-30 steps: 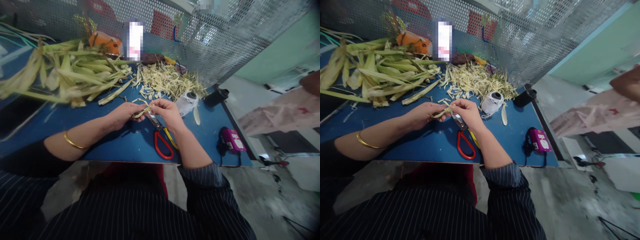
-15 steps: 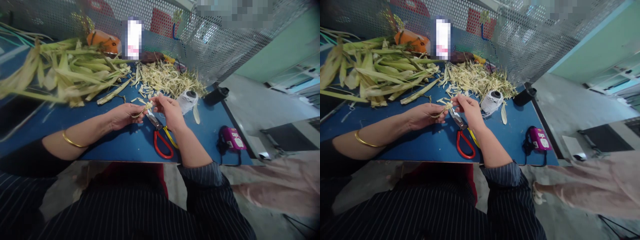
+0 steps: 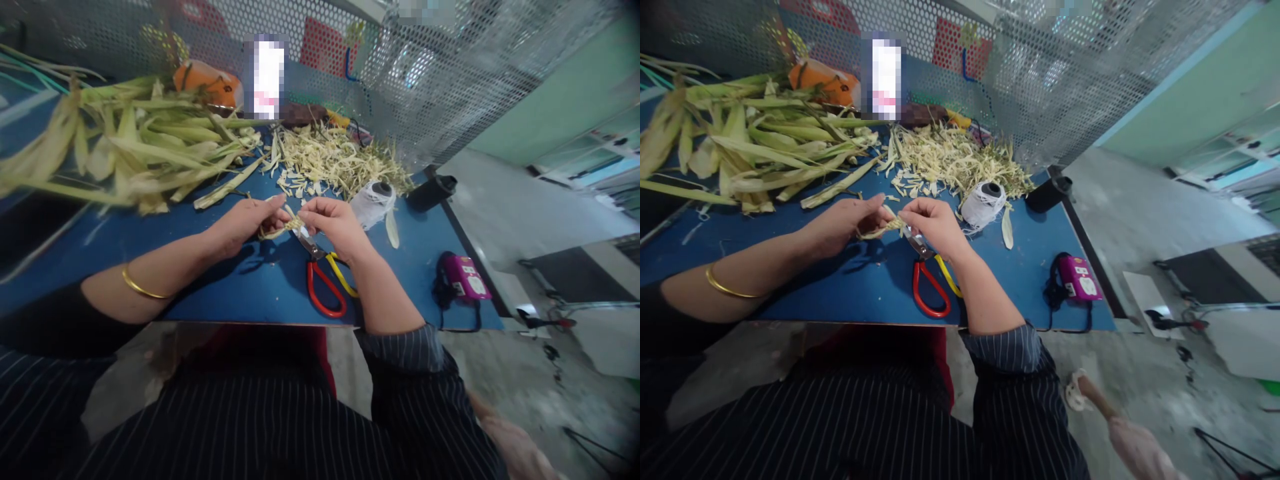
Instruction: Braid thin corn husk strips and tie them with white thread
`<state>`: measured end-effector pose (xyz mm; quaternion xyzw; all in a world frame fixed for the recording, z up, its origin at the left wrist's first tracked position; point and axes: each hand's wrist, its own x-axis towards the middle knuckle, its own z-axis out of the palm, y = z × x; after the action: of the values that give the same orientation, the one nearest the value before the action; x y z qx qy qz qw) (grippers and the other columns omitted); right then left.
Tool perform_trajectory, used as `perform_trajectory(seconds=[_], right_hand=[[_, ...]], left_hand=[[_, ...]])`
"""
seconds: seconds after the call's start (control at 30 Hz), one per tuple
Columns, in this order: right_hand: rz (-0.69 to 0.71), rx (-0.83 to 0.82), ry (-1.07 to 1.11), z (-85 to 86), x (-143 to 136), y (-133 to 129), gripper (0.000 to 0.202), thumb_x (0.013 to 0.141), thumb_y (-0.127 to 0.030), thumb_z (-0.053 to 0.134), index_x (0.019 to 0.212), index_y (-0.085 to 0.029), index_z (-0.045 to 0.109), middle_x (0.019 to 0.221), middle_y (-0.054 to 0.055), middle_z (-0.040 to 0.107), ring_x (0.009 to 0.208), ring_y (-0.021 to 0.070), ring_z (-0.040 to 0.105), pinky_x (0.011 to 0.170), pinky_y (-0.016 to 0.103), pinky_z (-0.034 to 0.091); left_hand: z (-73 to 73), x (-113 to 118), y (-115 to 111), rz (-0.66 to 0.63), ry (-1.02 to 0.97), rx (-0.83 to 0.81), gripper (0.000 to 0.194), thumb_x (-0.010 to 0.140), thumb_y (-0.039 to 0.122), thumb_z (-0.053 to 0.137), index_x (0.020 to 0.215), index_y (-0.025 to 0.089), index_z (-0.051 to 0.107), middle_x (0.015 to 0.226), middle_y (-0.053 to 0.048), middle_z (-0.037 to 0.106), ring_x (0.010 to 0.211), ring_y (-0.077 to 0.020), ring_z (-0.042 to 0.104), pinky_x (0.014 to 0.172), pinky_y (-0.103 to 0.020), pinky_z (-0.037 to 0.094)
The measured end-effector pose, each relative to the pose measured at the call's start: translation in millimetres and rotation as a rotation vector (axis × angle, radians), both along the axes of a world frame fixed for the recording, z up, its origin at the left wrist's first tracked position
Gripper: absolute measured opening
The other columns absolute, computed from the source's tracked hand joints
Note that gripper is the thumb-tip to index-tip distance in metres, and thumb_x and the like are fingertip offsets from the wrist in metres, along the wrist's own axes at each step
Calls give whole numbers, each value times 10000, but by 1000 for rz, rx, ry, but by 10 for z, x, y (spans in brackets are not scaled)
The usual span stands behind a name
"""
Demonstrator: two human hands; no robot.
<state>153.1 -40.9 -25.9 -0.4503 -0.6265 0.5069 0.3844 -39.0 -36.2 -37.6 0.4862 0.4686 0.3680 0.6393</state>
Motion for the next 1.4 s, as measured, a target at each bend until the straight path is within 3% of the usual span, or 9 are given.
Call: perform_trajectory(seconds=[0.17, 0.33, 0.5, 0.7, 0.83, 1.0, 1.13, 1.27, 1.4], right_hand=[[277, -232, -69, -2, 13, -21, 199, 747, -355, 718, 742, -174, 635, 620, -12, 633, 522, 90, 572, 553, 256, 468], [-225, 27, 177, 68, 102, 105, 353, 815, -542, 615, 950, -216, 623, 917, 41, 696, 807, 120, 664, 679, 240, 520], [-219, 63, 98, 82, 124, 117, 422, 833, -568, 576, 1107, -248, 583, 1053, 58, 690, 849, 148, 682, 699, 276, 518], [-68, 280, -515, -58, 63, 62, 202, 847, -387, 598, 899, -195, 637, 668, 3, 622, 625, 127, 555, 636, 287, 400], [-20, 361, -929, 8, 146, 36, 182, 844, -370, 599, 806, -192, 601, 708, 32, 628, 631, 136, 493, 590, 291, 289], [69, 267, -1101, 171, 273, -168, 354, 815, -449, 596, 1044, -184, 545, 806, 55, 669, 669, 172, 543, 568, 293, 281], [65, 266, -1238, 215, 305, -497, 467, 812, -444, 548, 1181, -164, 489, 960, 110, 676, 749, 218, 599, 567, 299, 289], [97, 221, -1357, 122, 351, -840, 446, 799, -361, 520, 1198, -161, 512, 996, 132, 671, 801, 257, 631, 575, 310, 306], [45, 276, -1382, -25, 364, -1026, 596, 790, -250, 483, 1369, -113, 442, 1046, 170, 658, 851, 277, 642, 653, 335, 383]], left_hand=[[-12, -74, 131, 278, -45, 28, 314, 870, 401, 622, 744, 128, 713, 655, -19, 597, 508, -75, 527, 540, -208, 448], [-43, -85, 166, 365, -30, 101, 193, 849, 305, 641, 758, 148, 708, 696, -25, 618, 528, -80, 517, 541, -209, 461], [-49, -80, 162, 353, -17, 133, 172, 834, 282, 644, 750, 145, 704, 693, -23, 605, 527, -74, 501, 522, -197, 455], [-22, -93, 175, 368, 43, 202, 114, 797, 233, 666, 754, 136, 709, 683, -9, 609, 525, -61, 496, 522, -189, 441], [27, -139, 226, 411, 105, 252, 70, 779, 203, 671, 742, 151, 700, 683, -7, 620, 528, -71, 492, 554, -224, 436], [11, -283, 358, 416, 303, 464, 77, 777, 226, 650, 766, 175, 705, 711, -18, 639, 596, -116, 519, 608, -259, 424], [19, -422, 424, 350, 664, 695, 140, 800, 271, 624, 816, 197, 741, 734, -33, 663, 688, -169, 542, 708, -297, 397], [96, -533, 453, 299, 891, 793, 166, 809, 254, 602, 803, 210, 762, 819, -79, 691, 832, -250, 597, 764, -333, 380], [186, -661, 505, 377, 865, 758, 130, 777, 203, 624, 736, 195, 747, 756, -68, 670, 874, -249, 612, 735, -312, 380]])
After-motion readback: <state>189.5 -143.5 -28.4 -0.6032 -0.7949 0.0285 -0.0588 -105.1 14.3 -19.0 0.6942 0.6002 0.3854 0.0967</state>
